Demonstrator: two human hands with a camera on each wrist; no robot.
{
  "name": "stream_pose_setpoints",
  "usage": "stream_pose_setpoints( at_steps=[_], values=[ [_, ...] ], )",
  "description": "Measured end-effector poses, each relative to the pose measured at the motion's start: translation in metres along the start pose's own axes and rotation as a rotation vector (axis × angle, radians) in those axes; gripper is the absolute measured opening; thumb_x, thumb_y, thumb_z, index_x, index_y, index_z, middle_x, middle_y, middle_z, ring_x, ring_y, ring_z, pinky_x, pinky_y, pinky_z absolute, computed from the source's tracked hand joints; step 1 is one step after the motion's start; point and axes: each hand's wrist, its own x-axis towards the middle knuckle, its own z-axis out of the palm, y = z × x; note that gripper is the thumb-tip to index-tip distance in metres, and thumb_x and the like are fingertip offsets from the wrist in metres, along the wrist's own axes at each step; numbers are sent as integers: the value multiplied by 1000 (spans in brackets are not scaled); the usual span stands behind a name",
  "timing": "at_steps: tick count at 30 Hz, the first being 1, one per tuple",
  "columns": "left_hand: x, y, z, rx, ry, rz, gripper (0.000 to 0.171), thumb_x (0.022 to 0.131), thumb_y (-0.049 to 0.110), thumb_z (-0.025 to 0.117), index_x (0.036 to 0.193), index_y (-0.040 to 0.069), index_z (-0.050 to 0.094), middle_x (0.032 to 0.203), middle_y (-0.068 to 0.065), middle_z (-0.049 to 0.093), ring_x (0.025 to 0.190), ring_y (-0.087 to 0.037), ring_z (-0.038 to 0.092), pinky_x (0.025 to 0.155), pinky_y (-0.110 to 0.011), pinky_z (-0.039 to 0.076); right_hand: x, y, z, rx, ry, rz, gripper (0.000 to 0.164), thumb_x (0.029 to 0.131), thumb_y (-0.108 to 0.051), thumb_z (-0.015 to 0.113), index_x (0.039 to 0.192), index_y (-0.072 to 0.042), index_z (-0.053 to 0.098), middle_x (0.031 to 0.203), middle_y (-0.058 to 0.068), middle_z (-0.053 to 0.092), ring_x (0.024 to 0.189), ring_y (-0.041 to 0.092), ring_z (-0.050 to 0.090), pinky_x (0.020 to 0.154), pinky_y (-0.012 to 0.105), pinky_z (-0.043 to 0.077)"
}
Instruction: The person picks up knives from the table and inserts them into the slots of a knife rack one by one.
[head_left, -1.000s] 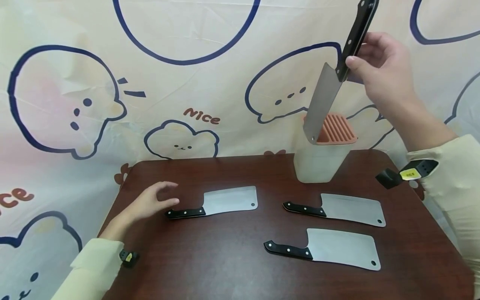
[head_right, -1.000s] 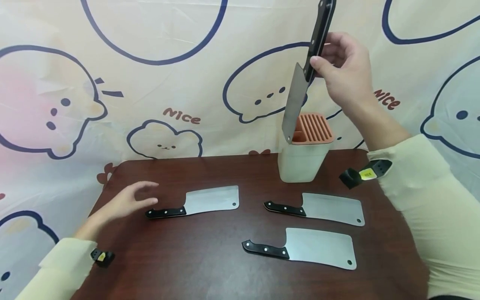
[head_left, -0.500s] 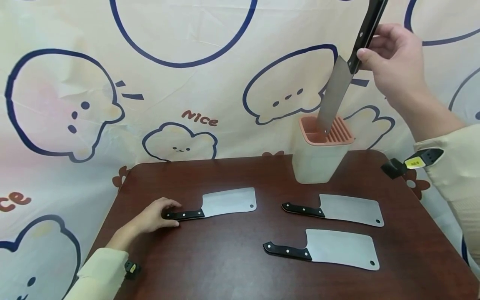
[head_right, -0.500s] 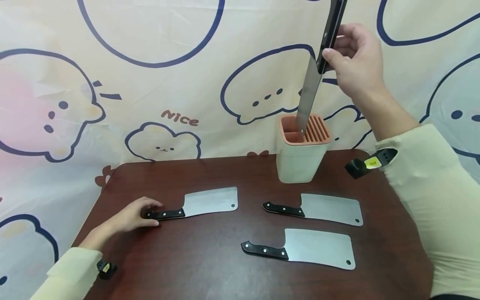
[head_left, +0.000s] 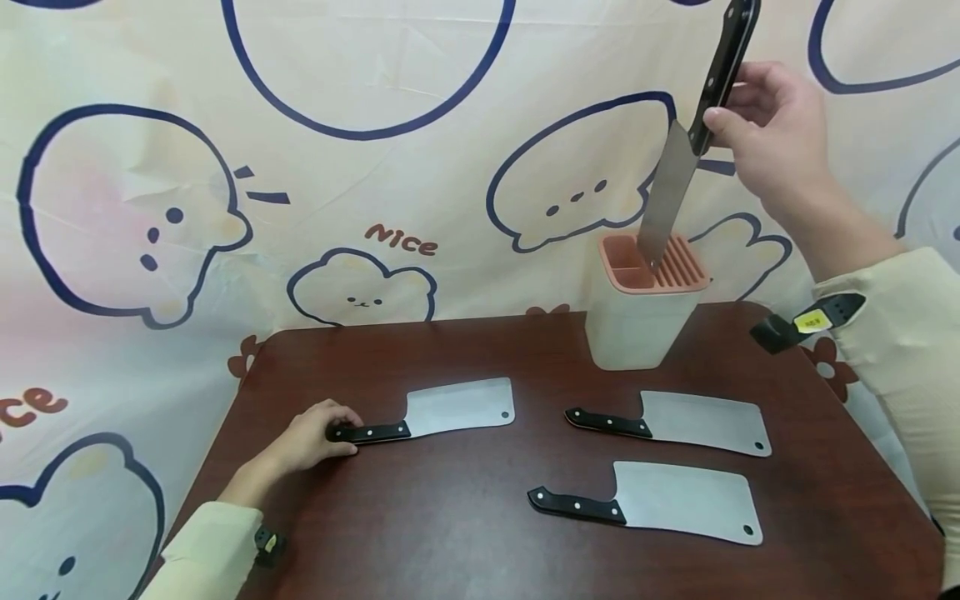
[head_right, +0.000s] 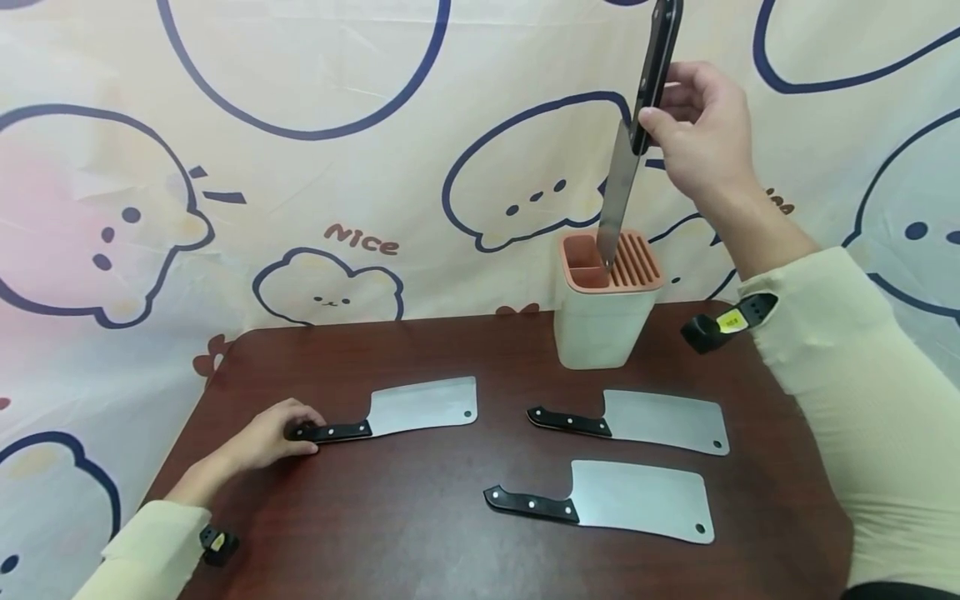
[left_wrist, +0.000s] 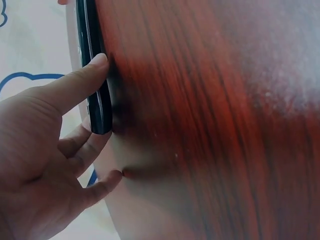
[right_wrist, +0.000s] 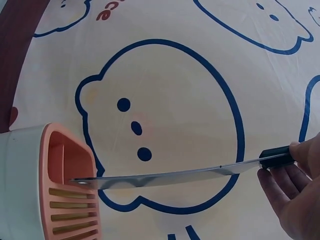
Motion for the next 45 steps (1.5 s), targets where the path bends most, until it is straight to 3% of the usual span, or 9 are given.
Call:
stream_pose_setpoints(
  at_steps=[8, 12, 17, 22, 27, 32, 40, 45],
  values=[
    [0, -1, -2, -33, 7, -8, 22, 84, 16, 85, 101, 18, 72, 98, 0, 62, 91, -20, 55, 82, -48, 46, -1, -2, 1, -22, 9, 2, 41, 102, -13, 60, 143, -16, 53, 115, -10, 61, 107, 5, 61, 106, 21, 44],
    [2, -3, -3, -85, -4, -9, 21, 86, 13, 83, 103, 15, 71, 102, -2, 65, 97, -25, 59, 88, -51, 49, 0, 2, 2, -28, 4, 11, 41, 103, -13, 59, 143, -15, 53, 114, -10, 61, 106, 5, 62, 108, 23, 43],
    [2, -5, -5, -130, 4, -18, 20, 89, 11, 79, 107, 11, 70, 107, -4, 68, 102, -27, 59, 93, -53, 48, 3, 14, 5, -102, -2, 25, 43, 104, -16, 57, 146, -18, 51, 124, -6, 63, 117, 9, 59, 114, 27, 39],
    [1, -4, -11, -146, 28, 0, 20, 90, 9, 77, 109, 8, 69, 106, -5, 67, 97, -24, 57, 85, -44, 47, 7, 28, 9, -196, -23, 76, 47, 105, -23, 56, 151, -21, 46, 141, 4, 58, 125, 12, 58, 117, 33, 35],
    [-2, -2, -17, -180, 77, 9, 20, 93, 7, 74, 112, 7, 67, 105, -6, 64, 93, -22, 56, 79, -34, 47, 8, 38, 17, -248, -57, 120, 50, 105, -26, 56, 153, -22, 43, 145, 7, 57, 123, 15, 61, 119, 36, 34],
    [-2, 4, -23, -144, 119, 60, 20, 93, 3, 72, 112, 6, 64, 106, -5, 62, 95, -21, 57, 82, -36, 52, 8, 47, 24, -282, -82, 133, 50, 106, -27, 54, 154, -21, 42, 146, 8, 55, 129, 19, 58, 118, 38, 35],
    [-6, 16, -37, -138, 165, 84, 25, 90, 4, 76, 114, 8, 68, 108, -5, 65, 95, -21, 61, 83, -38, 57, 3, 67, 32, -359, -121, 148, 54, 107, -29, 53, 157, -16, 38, 150, 13, 52, 133, 26, 55, 116, 42, 38],
    [-7, 24, -44, -171, 208, 95, 35, 85, 5, 83, 118, 10, 70, 110, -3, 68, 95, -19, 64, 85, -28, 58, -3, 81, 36, -336, -152, 157, 54, 107, -29, 53, 157, -15, 39, 149, 14, 52, 135, 29, 54, 114, 44, 41]
  ],
)
